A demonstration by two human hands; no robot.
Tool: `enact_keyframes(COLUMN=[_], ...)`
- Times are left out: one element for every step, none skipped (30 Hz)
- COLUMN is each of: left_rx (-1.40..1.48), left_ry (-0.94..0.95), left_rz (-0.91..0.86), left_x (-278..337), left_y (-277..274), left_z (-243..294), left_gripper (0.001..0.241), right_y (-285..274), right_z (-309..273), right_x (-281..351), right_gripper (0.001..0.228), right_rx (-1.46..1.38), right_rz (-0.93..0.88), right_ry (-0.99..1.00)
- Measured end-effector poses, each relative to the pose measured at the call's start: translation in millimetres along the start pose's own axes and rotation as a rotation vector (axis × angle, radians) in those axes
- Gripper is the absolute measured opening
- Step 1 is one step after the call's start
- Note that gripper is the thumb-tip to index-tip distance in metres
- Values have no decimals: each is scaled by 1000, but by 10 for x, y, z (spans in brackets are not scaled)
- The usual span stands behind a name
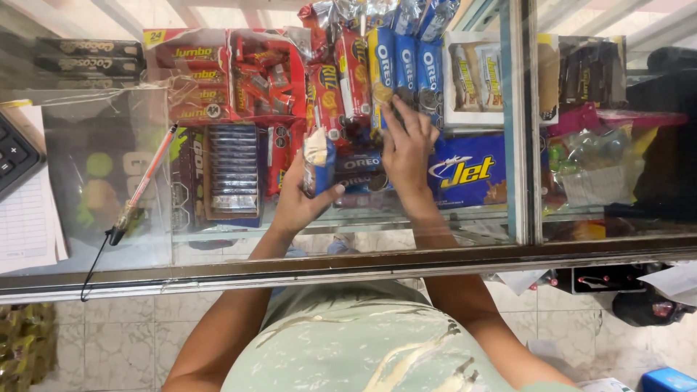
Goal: Stocking and arranging snack packages from a box into a glass display counter
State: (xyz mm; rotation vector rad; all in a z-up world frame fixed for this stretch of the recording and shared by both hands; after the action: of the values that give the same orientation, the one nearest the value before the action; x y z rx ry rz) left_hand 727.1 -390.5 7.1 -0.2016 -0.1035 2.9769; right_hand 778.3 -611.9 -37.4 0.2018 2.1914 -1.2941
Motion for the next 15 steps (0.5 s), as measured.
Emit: enact_keyframes(left_rx=[57,115,115,222,326,322,526,732,727,846,969,968,919,870,873], left_ry=[-7,-15,-21,-102,-182,-186,-260,-329,-325,-331,-337,-334,-332,-330,-334], left_rz=[44,87,91,163,240,247,296,345,363,312,250,259,219,180,178], left_x=[4,12,82,159,232,251,318,390,410,419,416,432,436,438,471], left_y=[-26,-56,0,22,23,56,61,67,49,68,118,133,174,223,221], left_z=[35,65,11,-81,-173,-281,-424,-564,-533,-500,-469,-409,-341,-275,-332], left_gripper=[80,88,88,74,60,60,44,32,32,43,55,55,65,75,75], right_y=[-12,-21,-106,-186,-244,-320,-401,-485,-428,-330,-253,-219,-100,5,100], right_z=[-17,-37,-84,-123,-175,-203,-282,-362,-443,-491,-527,-626,-700,-796,-753], right_x=[2,8,1,-4,-29,43,113,184,355,525,715,838,1005,1194,1319], right_gripper=[44,46,46,45,44,44,39,34,34,37,40,40,74,112,112], right_rx=[12,24,21,-27,-79,-86,-146,-208,-223,-445,-656,-662,-913,-1157,-1155], right_rz=[0,1,-6,-3,0,-5,57,121,115,17,-83,-88,-281,-479,-478], right_ry=[17,34,35,68,100,100,30,-39,-47,30,111,107,292,483,488])
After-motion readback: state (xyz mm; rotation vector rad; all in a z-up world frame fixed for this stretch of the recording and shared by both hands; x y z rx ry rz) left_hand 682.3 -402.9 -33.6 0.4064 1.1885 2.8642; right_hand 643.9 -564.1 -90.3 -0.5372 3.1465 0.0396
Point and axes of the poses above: each hand's wrist, its own x-axis away from the middle knuckle, its own y-axis out of the palm, z = x × y, the point moved 4 cm from there along -x, towards the middle knuckle, and after that the axes turned 5 degrees about -y, right-handed, at the moved point
